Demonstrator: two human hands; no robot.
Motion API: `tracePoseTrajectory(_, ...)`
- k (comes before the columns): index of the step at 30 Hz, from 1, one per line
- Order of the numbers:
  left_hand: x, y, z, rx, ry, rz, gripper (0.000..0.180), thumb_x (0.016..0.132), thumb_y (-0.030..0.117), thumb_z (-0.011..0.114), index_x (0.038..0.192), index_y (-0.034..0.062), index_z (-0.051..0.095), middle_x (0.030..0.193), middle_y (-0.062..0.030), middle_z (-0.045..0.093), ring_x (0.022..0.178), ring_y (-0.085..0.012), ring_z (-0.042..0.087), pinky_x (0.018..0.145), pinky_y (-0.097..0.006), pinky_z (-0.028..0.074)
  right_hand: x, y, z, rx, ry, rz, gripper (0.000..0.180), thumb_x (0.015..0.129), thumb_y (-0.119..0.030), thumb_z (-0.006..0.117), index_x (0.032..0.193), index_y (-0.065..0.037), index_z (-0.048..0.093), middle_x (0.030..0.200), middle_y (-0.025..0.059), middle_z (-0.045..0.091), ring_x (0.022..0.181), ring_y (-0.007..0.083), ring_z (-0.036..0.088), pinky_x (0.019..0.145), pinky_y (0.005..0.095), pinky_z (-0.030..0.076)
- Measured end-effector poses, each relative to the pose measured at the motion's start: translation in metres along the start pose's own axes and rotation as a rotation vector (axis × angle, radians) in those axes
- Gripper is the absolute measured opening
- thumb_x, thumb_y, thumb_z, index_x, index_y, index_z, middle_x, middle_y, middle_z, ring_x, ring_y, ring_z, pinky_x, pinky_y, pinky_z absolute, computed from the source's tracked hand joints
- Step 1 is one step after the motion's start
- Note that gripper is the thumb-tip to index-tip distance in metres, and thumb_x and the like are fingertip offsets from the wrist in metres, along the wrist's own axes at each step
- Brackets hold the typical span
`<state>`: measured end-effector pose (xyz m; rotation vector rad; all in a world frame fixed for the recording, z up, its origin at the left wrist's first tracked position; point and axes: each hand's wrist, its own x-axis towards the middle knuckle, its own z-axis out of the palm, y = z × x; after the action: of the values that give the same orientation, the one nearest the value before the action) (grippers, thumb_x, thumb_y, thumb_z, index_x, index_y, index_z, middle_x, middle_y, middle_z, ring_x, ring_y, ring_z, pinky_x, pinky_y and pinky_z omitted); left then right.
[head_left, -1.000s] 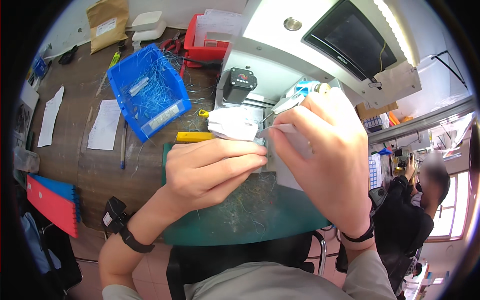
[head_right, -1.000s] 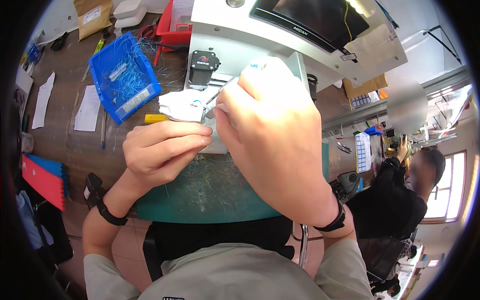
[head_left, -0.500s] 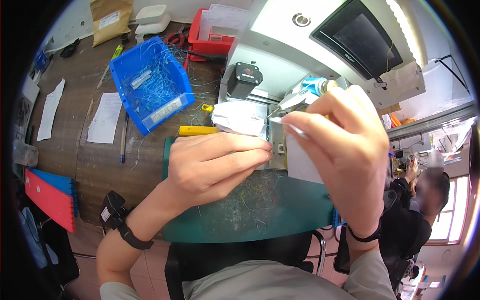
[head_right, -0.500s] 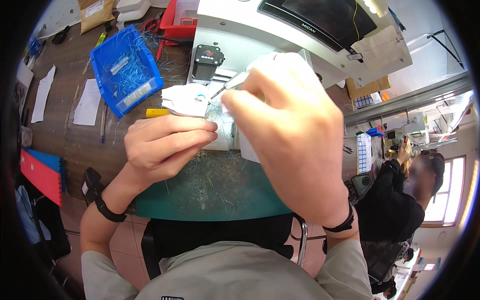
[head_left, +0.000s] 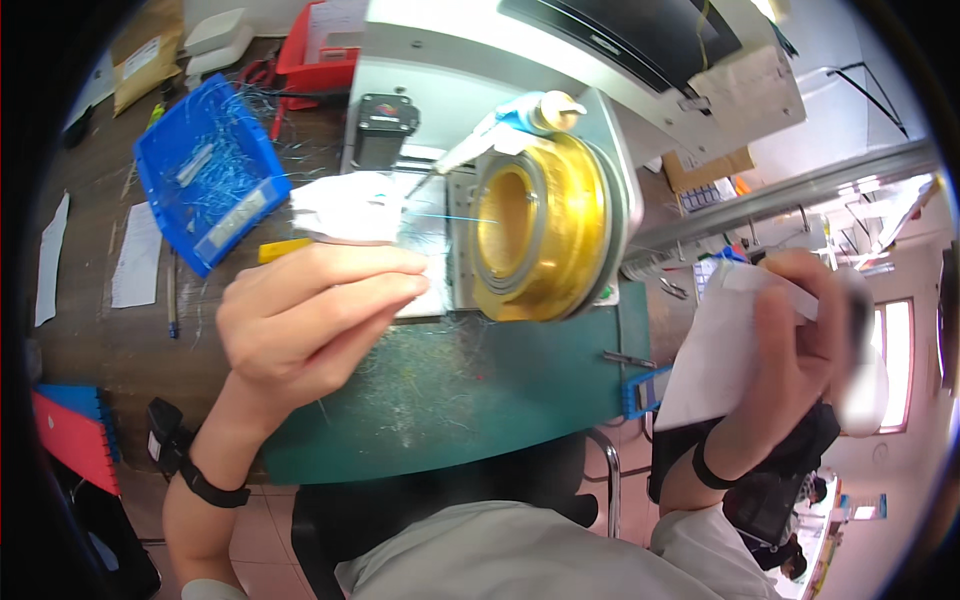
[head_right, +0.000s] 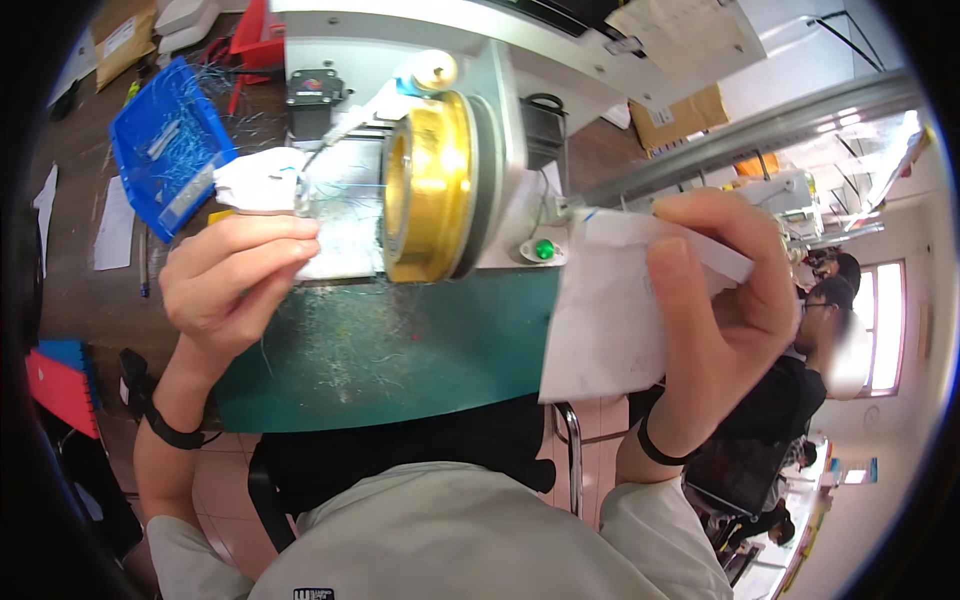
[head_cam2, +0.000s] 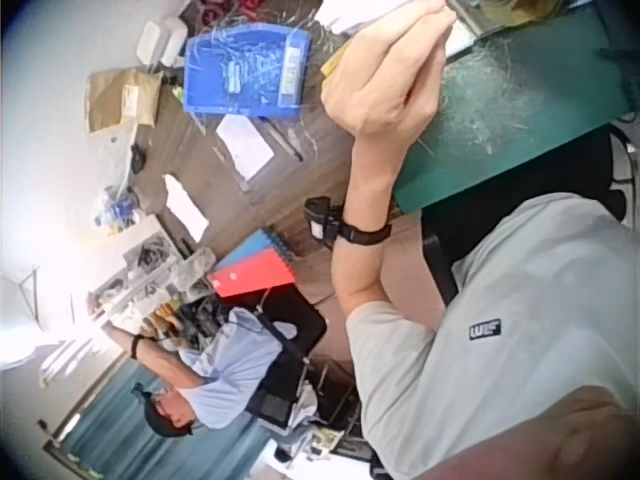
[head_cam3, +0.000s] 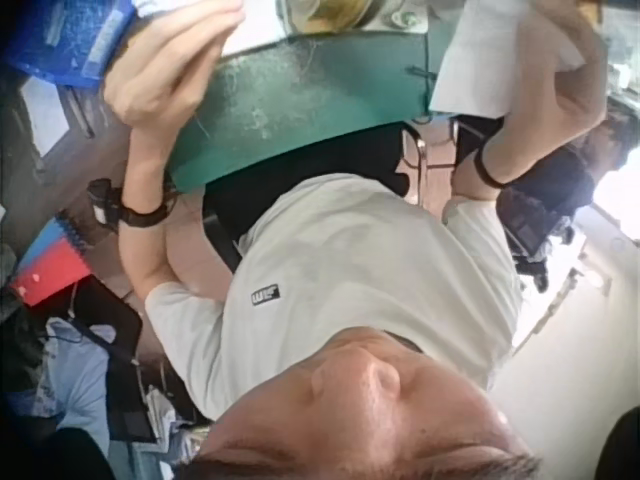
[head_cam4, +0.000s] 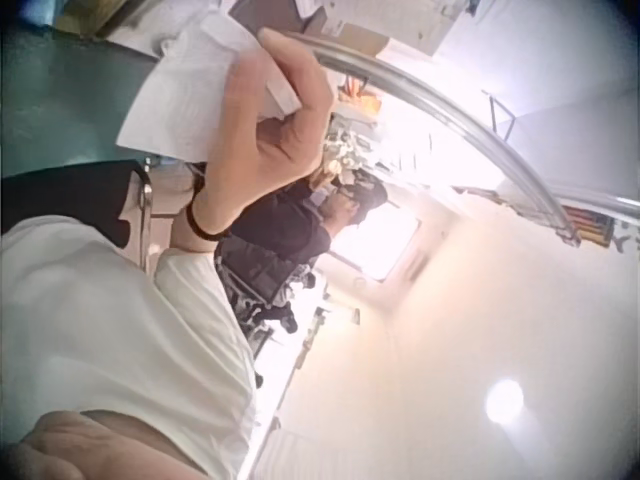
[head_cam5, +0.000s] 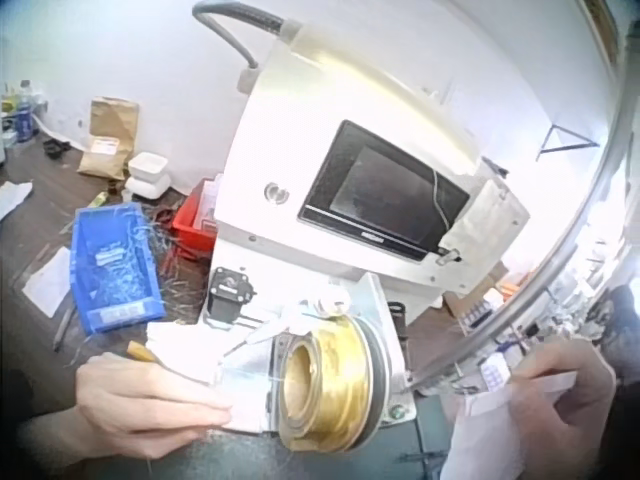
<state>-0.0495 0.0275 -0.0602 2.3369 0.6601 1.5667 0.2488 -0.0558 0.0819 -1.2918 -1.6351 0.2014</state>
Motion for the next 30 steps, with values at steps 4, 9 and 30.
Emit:
tracePoseTrajectory(4,-0.003,-0.001,0.004,0.055,0.038,0.01,0.025,0.076,-0.005,0.083,0.1,0.0043,0.082,0.101,-0.0088,0.081,0.086,-0.0235,0.077,0.07,-0.03,0.059,-0.044,0.069,-0.022,-0.173,-0.138,0.253,0.017,0.095,-0.003,0.078,0.111,0.0,0.076,0.107,0.0016,0.075,0.097,0.0077,0.067,0.087,0.0236,0.052)
tracePoseTrajectory(9,0.008,0.011,0.005,0.23,0.014,0.121,0.022,0.077,-0.006,0.084,0.097,0.0028,0.081,0.103,-0.0072,0.081,0.087,-0.0244,0.068,0.077,-0.034,0.056,-0.088,0.118,-0.011,-0.146,-0.332,0.394,0.037,0.088,-0.011,0.085,0.123,-0.004,0.074,0.107,0.0035,0.078,0.095,0.012,0.066,0.084,0.03,0.051)
tracePoseTrajectory(30,-0.019,0.055,0.028,-1.266,0.47,-1.203,0.028,0.114,0.022,0.055,0.132,0.0003,0.058,0.133,-0.0111,0.065,0.106,-0.013,0.069,0.099,-0.026,0.058,-0.063,0.159,-0.047,-0.068,-0.088,0.235,0.012,0.098,0.005,0.069,0.109,0.002,0.069,0.108,0.0053,0.067,0.095,0.0139,0.065,0.082,0.0264,0.052)
